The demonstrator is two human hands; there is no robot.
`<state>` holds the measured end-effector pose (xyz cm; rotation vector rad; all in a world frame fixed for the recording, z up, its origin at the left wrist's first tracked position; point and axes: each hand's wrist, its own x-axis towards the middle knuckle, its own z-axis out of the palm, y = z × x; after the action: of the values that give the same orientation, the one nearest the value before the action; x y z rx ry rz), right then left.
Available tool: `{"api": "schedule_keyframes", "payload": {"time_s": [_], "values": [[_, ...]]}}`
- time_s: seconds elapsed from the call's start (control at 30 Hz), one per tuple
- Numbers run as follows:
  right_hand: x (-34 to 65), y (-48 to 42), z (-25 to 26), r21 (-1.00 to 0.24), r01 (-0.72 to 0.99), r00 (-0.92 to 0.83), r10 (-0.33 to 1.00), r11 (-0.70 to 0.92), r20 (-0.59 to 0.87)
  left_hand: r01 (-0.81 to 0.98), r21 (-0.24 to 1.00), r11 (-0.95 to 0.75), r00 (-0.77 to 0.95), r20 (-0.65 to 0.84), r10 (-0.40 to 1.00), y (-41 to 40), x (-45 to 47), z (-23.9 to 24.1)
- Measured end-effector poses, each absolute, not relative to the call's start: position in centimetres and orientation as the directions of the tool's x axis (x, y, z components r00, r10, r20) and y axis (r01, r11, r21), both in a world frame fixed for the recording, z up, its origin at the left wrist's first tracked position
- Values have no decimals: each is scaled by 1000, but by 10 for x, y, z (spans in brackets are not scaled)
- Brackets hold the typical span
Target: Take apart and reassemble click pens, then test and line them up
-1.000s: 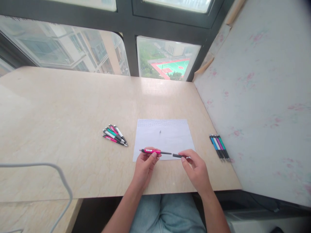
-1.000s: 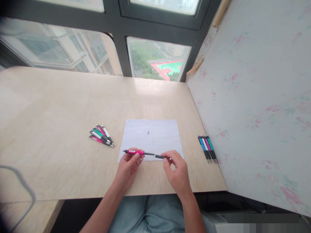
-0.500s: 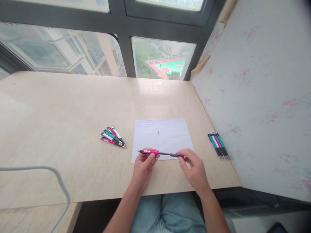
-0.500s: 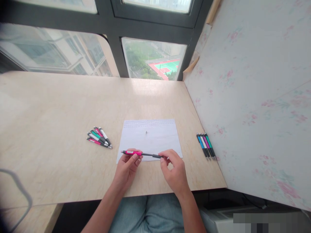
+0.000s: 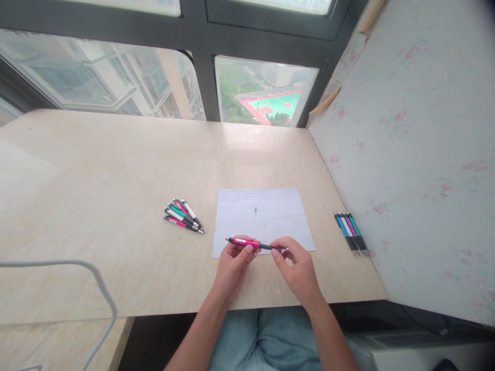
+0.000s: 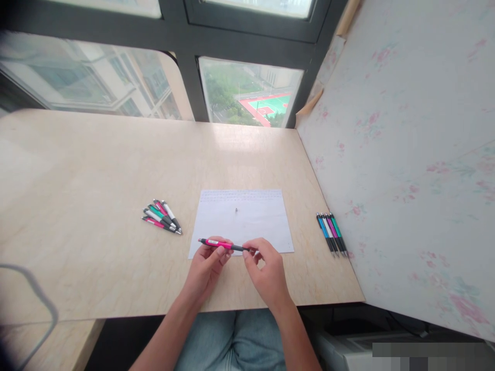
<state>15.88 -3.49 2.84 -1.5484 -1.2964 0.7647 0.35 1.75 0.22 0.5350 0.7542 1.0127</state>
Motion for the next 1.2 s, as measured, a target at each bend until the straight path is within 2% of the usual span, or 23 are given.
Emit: {"api": "schedule_keyframes", "payload": {"time_s": [0.17, 0.23, 0.3, 0.37, 0.5, 0.6, 0.67, 0.77, 0.83, 0.9, 1.0, 1.1, 1.2], "values": [[165, -35, 29, -945, 326, 222, 973, -10, 67, -561, 696, 448, 297, -337, 894, 17, 4, 4], [171, -29, 26, -960, 276, 247, 968, -34, 37, -580, 675, 457, 285, -358, 889, 18, 4, 4], [176, -14, 21, -952, 297, 299, 954, -67, 26, -600, 649, 468, 283, -375, 883, 18, 3, 4], [180, 7, 16, -883, 461, 310, 949, -94, 61, -612, 632, 476, 286, -384, 878, 18, 3, 5], [175, 55, 9, -639, 768, 153, 980, -37, 128, -618, 623, 479, 292, -383, 876, 18, 2, 4], [164, 79, 6, -523, 852, 98, 987, -19, 124, -621, 620, 480, 296, -381, 876, 17, 2, 3], [159, 87, 5, -496, 868, 76, 990, -6, 120, -622, 615, 484, 300, -384, 873, 17, 2, 3], [159, 86, 4, -550, 835, 67, 987, 24, 144, -622, 610, 490, 307, -386, 870, 17, 2, 4], [164, 75, 5, -659, 752, 105, 982, 26, 159, -621, 612, 490, 305, -388, 870, 18, 2, 4], [170, 57, 7, -801, 598, 184, 975, -12, 123, -624, 611, 488, 297, -392, 871, 18, 2, 5], [179, 20, 11, -948, 291, 271, 961, -127, -45, -638, 602, 480, 285, -395, 873, 19, 3, 5], [182, -15, 16, -975, 143, 320, 940, -170, -116, -639, 605, 474, 273, -398, 876, 19, 4, 5], [180, -33, 20, -978, 147, 327, 940, -149, -94, -620, 633, 463, 252, -398, 882, 19, 5, 5]]}}
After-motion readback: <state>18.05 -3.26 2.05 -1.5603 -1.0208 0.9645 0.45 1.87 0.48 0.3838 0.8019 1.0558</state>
